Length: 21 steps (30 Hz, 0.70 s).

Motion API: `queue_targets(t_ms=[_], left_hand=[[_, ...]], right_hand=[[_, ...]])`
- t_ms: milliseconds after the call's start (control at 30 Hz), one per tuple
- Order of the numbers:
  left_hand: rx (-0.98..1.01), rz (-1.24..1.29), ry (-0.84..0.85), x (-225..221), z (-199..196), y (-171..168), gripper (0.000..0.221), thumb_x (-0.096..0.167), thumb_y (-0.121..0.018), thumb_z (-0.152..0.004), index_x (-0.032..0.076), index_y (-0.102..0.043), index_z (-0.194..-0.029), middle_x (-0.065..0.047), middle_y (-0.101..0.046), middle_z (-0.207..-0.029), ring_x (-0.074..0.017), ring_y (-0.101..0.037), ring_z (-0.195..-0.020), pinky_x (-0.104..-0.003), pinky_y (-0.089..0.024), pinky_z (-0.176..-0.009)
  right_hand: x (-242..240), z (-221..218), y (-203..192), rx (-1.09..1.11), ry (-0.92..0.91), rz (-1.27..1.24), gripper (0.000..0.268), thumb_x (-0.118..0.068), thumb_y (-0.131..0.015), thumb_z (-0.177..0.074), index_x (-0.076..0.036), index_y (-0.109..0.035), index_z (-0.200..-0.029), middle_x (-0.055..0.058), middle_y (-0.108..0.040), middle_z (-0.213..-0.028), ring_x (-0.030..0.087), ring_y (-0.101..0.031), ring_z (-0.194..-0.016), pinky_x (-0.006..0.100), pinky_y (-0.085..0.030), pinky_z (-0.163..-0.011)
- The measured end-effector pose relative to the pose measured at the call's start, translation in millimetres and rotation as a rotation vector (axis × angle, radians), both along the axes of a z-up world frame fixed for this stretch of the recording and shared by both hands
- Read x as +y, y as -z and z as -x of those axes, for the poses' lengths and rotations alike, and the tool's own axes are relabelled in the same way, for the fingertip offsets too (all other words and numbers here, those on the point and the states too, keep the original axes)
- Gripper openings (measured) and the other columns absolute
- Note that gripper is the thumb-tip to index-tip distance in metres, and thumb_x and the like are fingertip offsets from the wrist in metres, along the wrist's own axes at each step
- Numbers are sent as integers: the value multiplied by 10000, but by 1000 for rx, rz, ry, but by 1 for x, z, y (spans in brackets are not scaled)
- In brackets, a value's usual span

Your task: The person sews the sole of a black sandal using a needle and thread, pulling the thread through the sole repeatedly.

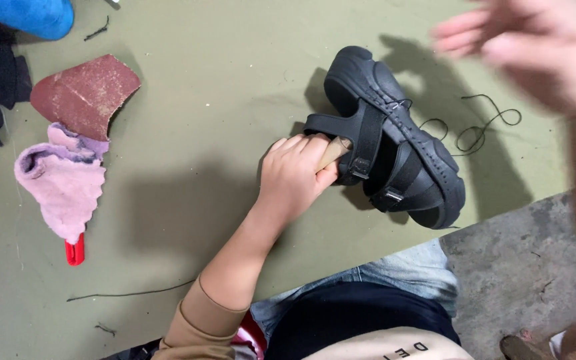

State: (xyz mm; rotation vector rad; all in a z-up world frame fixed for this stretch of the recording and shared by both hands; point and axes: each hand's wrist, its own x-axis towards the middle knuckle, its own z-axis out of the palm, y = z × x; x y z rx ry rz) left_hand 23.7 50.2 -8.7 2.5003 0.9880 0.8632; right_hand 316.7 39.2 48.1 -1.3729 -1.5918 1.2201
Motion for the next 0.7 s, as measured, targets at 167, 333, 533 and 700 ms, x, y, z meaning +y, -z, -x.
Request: queue_targets(t_ms=[167, 333, 533, 700], left_hand=[[-19, -13, 24, 2, 3, -5, 166, 181, -580, -706, 93, -446, -665, -18, -467, -584, -199, -477, -585, -288, -354, -535], [-45, 2, 25, 2, 3, -10, 173, 143, -584, -703, 94, -431, -639, -13, -441, -558, -192, -451, -552, -284, -333, -511], [-27, 29, 31, 3, 5, -13, 117, 147, -573, -712, 103, -479, -657, 1, -460, -560, -184, -450, -541, -282, -320, -500], [-44, 71, 63, 7, 6, -17, 110, 119, -578, -702, 93, -479, -661, 1, -479, -573, -181, -463, -549, -281, -332, -497]], right_hand=[[10, 74, -21, 43, -168, 463, 677, -231, -422, -685, -137, -184, -1312, 92, -443, -1194, 184, -499, -976, 308, -471, -682], [16, 38, -19, -192, -232, 593, 280, -116, -570, -695, -42, -662, -949, 54, -629, -617, 134, -567, -570, 247, -446, -558], [13, 32, -24, -125, -69, 438, 234, 23, -522, -698, 35, -580, -923, 123, -628, -795, 174, -548, -752, 262, -423, -711], [15, 74, -29, 102, -238, 370, 617, -85, -444, -696, -86, -241, -1279, 103, -485, -1147, 192, -545, -934, 320, -486, -789]])
